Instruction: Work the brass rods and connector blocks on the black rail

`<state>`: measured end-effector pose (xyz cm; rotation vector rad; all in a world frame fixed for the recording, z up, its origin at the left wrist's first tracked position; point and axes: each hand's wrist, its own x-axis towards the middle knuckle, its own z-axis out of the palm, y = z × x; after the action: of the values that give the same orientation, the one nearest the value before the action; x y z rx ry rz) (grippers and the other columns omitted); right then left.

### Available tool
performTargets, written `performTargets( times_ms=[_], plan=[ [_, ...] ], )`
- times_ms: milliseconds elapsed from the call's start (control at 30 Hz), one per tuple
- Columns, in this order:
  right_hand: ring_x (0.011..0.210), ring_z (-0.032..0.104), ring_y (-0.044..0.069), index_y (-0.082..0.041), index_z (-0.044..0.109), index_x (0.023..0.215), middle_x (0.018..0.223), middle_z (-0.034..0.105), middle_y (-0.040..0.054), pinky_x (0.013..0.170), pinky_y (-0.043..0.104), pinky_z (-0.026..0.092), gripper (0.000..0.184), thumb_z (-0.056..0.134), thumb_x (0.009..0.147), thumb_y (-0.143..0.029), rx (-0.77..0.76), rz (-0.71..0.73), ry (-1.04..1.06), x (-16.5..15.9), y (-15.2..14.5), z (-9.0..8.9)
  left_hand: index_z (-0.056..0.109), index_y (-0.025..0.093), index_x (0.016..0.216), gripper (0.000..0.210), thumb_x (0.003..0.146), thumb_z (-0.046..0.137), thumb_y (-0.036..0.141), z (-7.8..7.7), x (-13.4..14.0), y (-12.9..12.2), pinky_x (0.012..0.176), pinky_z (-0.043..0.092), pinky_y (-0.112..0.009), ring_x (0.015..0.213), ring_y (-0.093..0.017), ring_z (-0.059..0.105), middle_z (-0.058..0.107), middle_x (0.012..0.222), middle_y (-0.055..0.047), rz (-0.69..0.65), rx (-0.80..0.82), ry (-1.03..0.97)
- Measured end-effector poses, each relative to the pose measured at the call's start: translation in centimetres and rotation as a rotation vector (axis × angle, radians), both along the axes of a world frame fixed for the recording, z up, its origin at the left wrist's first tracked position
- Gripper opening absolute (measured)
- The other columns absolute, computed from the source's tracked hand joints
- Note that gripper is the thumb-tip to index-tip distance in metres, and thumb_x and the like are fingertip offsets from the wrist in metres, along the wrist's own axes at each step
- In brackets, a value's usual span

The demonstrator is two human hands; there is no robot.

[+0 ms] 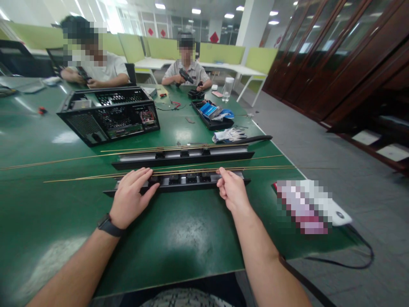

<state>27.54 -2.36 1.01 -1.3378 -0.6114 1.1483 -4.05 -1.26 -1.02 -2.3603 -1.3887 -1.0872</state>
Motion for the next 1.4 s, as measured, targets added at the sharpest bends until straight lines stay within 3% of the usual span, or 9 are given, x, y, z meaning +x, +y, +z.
performTargets(
  times_ms=[267,1400],
  plan=[
    [0.031,0.034,0.004,-0.014,0.071,0.092,0.051,0.056,-0.0057,0.027,0.015,0.019,0.045,0.088,0.071,-0.05,0.005,0.034,-0.015,0.18,-0.04,0.0,0.063,0.021,0.137,0.042,0.098,0.065,0.036,0.02,0.0,-0.03,0.115,0.046,-0.053,0.129,-0.03,0.065,0.071,0.134,-0.013,-0.007,-0.019,-0.013],
    [0.029,0.033,0.004,-0.015,0.07,0.09,0.048,0.056,-0.0056,0.026,0.015,0.02,0.042,0.089,0.072,-0.048,0.006,-0.004,0.017,0.07,0.04,0.2,0.064,0.02,0.135,0.04,0.098,0.064,0.035,0.11,0.18,-0.15,0.115,0.046,-0.052,0.131,-0.03,0.063,0.07,0.135,-0.013,0.013,-0.038,-0.013]
  ],
)
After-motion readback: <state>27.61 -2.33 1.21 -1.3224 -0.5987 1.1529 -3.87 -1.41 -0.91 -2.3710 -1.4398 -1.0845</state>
